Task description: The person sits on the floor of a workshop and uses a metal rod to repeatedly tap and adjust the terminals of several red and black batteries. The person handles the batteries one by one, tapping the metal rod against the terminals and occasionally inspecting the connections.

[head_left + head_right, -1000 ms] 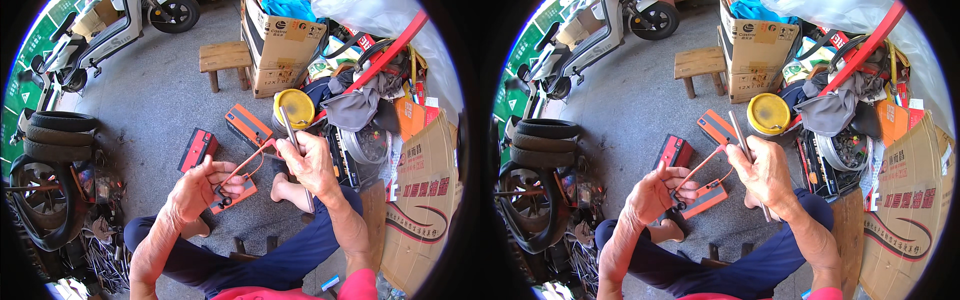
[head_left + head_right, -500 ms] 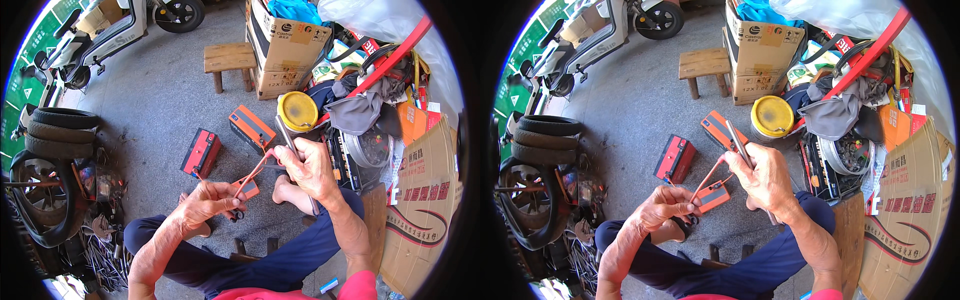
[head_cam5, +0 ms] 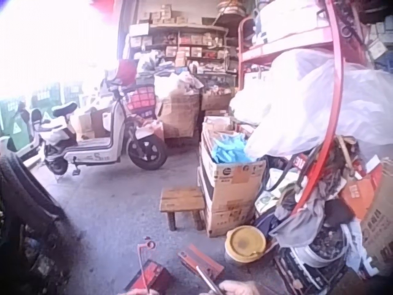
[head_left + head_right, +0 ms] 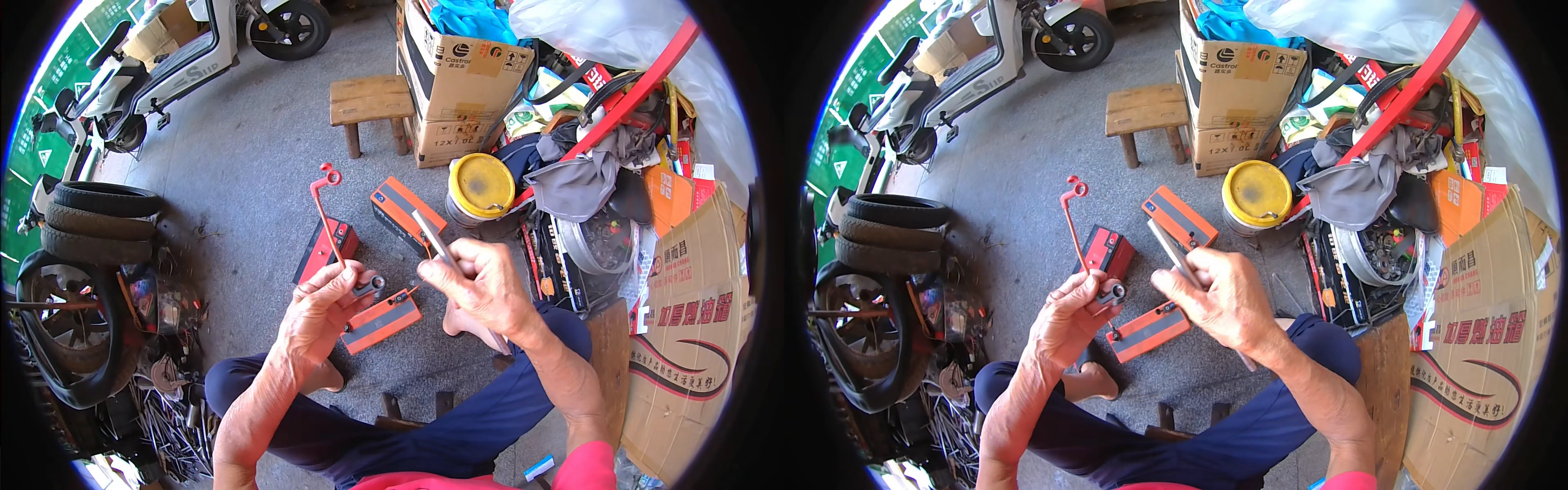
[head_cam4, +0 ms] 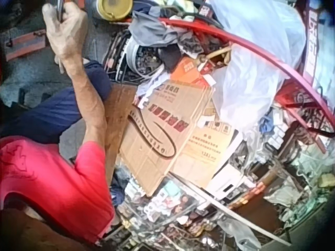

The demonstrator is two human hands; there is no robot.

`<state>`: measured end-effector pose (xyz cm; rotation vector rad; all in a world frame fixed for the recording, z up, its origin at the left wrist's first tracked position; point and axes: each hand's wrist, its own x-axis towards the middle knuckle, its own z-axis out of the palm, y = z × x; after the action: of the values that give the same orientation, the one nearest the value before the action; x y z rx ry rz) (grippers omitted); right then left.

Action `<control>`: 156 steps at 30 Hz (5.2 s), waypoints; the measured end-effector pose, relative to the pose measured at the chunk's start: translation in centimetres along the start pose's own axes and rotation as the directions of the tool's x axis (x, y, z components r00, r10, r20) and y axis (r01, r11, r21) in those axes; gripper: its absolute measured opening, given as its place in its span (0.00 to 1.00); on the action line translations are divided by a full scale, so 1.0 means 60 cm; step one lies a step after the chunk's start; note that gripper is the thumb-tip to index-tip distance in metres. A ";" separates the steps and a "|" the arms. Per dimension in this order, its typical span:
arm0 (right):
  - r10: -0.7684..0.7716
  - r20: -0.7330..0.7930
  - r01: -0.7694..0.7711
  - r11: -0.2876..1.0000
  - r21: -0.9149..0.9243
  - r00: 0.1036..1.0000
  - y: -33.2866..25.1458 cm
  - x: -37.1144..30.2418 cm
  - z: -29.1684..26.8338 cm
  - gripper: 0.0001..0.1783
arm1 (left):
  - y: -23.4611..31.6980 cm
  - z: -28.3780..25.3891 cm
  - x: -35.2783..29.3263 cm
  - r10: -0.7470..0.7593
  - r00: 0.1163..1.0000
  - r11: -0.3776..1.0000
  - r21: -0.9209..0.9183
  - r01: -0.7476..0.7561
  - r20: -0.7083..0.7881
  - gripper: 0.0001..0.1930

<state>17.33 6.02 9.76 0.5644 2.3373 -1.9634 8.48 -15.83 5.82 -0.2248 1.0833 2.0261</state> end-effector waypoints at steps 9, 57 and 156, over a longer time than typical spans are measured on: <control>0.004 0.053 -0.006 1.000 0.021 0.999 0.007 0.004 0.000 0.18 | -0.012 0.031 0.016 -0.057 0.995 0.994 0.102 0.049 0.081 0.12; -0.036 -0.011 0.037 0.996 0.083 0.999 0.004 0.005 -0.015 0.13 | 0.046 -0.001 0.065 0.258 0.962 0.708 0.661 -0.249 0.086 0.12; 0.506 0.097 -0.500 0.770 0.396 0.857 0.288 -0.259 0.149 0.17 | 0.167 -0.127 0.031 0.423 0.899 0.736 0.623 -0.266 -0.115 0.11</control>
<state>35.18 -4.14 -4.36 1.0992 1.5233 -2.1499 -1.55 -23.58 6.38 0.0653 1.9980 1.8792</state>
